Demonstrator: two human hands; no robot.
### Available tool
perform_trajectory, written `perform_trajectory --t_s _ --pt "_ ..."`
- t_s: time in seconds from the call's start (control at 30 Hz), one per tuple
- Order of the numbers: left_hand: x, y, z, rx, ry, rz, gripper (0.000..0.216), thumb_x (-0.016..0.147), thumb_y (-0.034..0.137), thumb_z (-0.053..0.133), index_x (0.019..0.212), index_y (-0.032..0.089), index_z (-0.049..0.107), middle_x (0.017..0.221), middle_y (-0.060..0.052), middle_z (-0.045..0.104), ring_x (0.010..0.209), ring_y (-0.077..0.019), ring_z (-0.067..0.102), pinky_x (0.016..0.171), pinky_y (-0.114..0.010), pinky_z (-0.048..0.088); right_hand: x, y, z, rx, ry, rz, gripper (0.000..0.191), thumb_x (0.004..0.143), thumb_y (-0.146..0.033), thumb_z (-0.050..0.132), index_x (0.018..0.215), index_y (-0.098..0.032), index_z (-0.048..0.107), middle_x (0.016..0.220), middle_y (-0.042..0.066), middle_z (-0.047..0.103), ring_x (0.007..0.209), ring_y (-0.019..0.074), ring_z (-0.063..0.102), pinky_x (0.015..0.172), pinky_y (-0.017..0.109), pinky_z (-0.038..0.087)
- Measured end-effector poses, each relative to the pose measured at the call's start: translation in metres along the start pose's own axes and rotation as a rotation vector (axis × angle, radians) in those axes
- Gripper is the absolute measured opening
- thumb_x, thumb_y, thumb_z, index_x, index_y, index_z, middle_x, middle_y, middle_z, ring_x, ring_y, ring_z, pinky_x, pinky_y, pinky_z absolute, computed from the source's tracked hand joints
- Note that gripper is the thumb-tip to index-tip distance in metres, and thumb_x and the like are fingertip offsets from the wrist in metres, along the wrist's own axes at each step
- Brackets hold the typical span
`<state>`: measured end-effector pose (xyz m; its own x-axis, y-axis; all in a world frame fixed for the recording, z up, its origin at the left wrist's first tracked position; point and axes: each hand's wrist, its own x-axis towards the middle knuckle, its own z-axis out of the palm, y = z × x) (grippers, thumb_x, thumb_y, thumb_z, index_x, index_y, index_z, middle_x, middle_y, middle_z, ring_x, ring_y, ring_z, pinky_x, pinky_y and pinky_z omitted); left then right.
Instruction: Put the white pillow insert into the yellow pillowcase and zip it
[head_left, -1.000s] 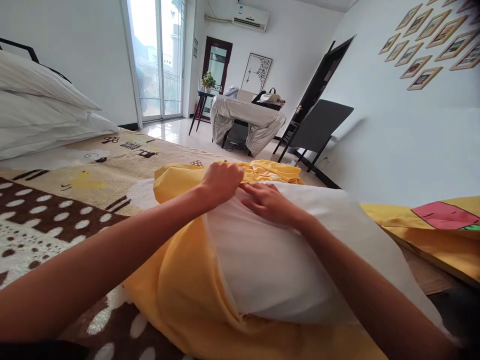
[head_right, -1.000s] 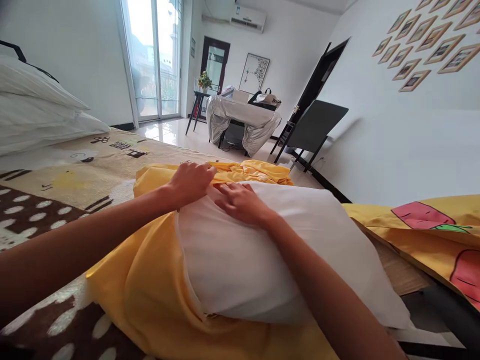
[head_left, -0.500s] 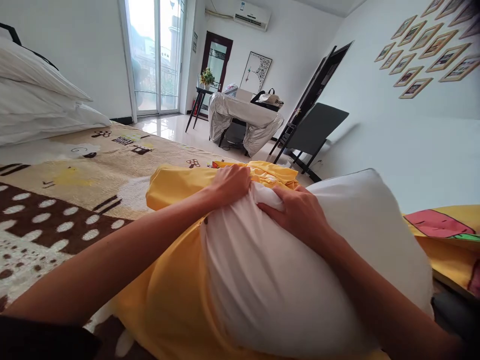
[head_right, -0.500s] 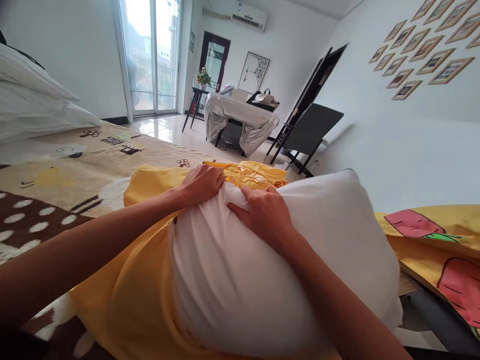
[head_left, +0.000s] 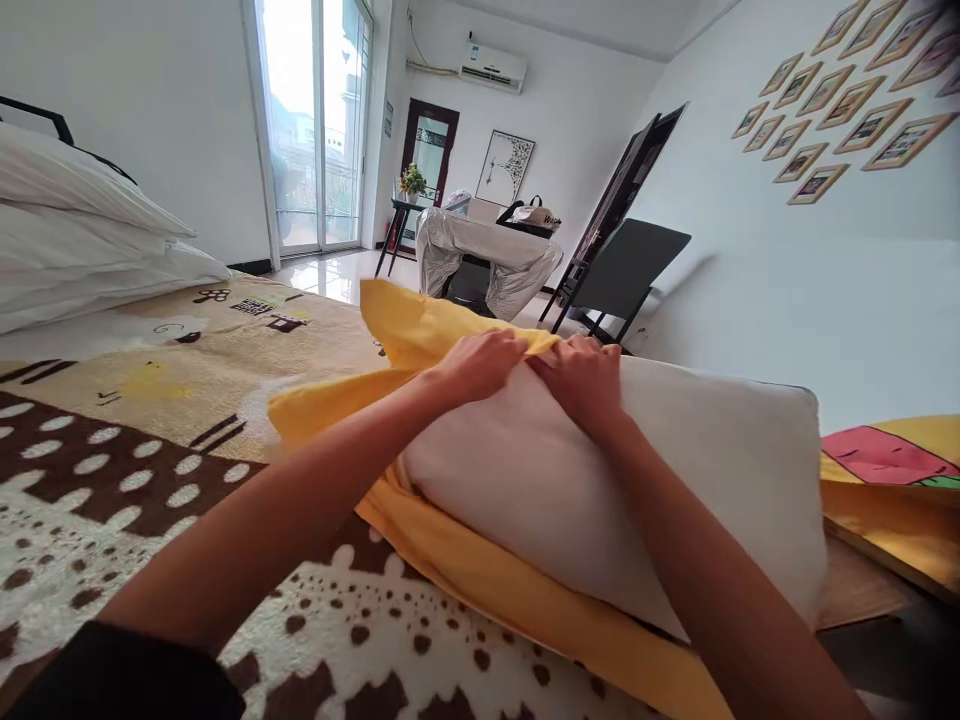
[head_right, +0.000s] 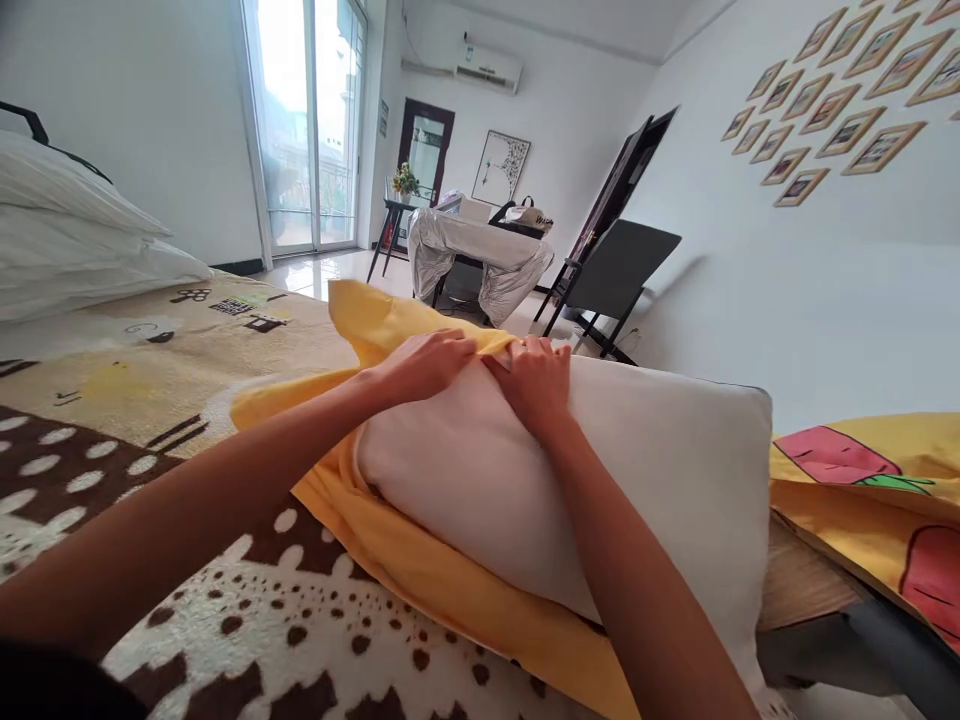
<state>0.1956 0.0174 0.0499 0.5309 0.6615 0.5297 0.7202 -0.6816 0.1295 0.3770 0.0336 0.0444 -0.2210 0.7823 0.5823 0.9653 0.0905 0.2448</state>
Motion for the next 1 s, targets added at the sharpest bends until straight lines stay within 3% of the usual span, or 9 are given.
perform_trajectory --t_s 0.1,0.17,0.3,0.47,0.57,0.7,0.87,1.0 --pt "-0.033 -0.043 -0.001 0.045 -0.065 -0.104 0.025 0.09 0.024 0.04 0.103 0.018 0.06 0.104 -0.008 0.063 0.095 -0.0211 0.06 0.075 -0.03 0.044 -0.001 0.005 0.025 0.105 -0.032 -0.005 0.056 0.096 -0.05 0.028 0.123 -0.012 0.059 0.117 0.019 0.063 0.11 0.0321 0.054 0.092 0.047 0.034" --pt "-0.06 -0.067 -0.006 0.058 -0.077 -0.175 0.022 0.089 0.026 0.043 0.096 0.017 0.061 0.099 -0.008 0.064 0.089 -0.0205 0.06 0.074 -0.03 0.044 -0.008 0.009 0.04 0.163 -0.115 0.004 0.055 0.097 -0.046 0.027 0.134 -0.013 0.051 0.133 0.019 0.055 0.123 0.031 0.048 0.098 0.048 0.032" --pt "-0.108 -0.089 -0.003 0.042 -0.154 -0.264 0.026 0.091 0.031 0.04 0.082 0.018 0.061 0.08 -0.004 0.063 0.071 -0.0154 0.057 0.065 -0.027 0.042 -0.042 0.001 0.059 0.209 -0.323 -0.125 0.057 0.097 -0.049 0.027 0.14 -0.015 0.044 0.146 0.016 0.043 0.134 0.029 0.039 0.104 0.049 0.03" --pt "-0.121 -0.056 0.026 0.015 -0.239 0.145 0.024 0.094 0.023 0.04 0.098 0.017 0.062 0.103 -0.008 0.062 0.094 -0.0181 0.059 0.085 -0.03 0.043 -0.093 -0.037 0.047 0.142 -0.321 -0.351 0.075 0.09 -0.057 0.042 0.147 -0.01 0.032 0.151 0.023 0.032 0.139 0.0329 0.03 0.108 0.053 0.026" --pt "-0.112 -0.035 0.038 0.066 -0.236 0.258 0.02 0.09 0.015 0.042 0.095 0.016 0.062 0.098 -0.008 0.063 0.094 -0.0199 0.059 0.086 -0.033 0.042 -0.117 -0.05 0.034 0.093 -0.279 -0.518 0.075 0.086 -0.045 0.055 0.15 -0.018 0.027 0.156 0.017 0.023 0.142 0.0343 0.023 0.107 0.055 0.026" --pt "-0.113 -0.036 0.057 0.152 -0.271 0.223 0.02 0.087 0.012 0.043 0.087 0.013 0.063 0.086 -0.012 0.065 0.087 -0.0249 0.06 0.081 -0.04 0.041 -0.133 -0.052 0.035 -0.033 -0.171 -0.567 0.07 0.087 -0.022 0.051 0.151 -0.026 0.024 0.156 0.013 0.025 0.141 0.0335 0.026 0.105 0.056 0.03" --pt "-0.133 -0.049 0.077 0.131 -0.289 0.116 0.032 0.089 0.026 0.044 0.072 0.014 0.067 0.075 -0.012 0.066 0.084 -0.0254 0.06 0.088 -0.045 0.039 -0.123 -0.047 0.054 -0.08 -0.088 -0.661 0.054 0.092 -0.013 0.041 0.146 -0.02 0.038 0.139 0.018 0.051 0.12 0.0309 0.051 0.092 0.048 0.042" --pt "-0.133 -0.025 0.073 0.11 -0.311 0.19 0.021 0.077 0.029 0.056 0.068 0.014 0.068 0.083 -0.014 0.066 0.097 -0.029 0.055 0.089 -0.045 0.039 -0.099 -0.043 0.051 -0.091 -0.136 -0.706 0.049 0.093 -0.009 0.039 0.14 -0.017 0.048 0.128 0.018 0.059 0.099 0.026 0.061 0.081 0.04 0.046"
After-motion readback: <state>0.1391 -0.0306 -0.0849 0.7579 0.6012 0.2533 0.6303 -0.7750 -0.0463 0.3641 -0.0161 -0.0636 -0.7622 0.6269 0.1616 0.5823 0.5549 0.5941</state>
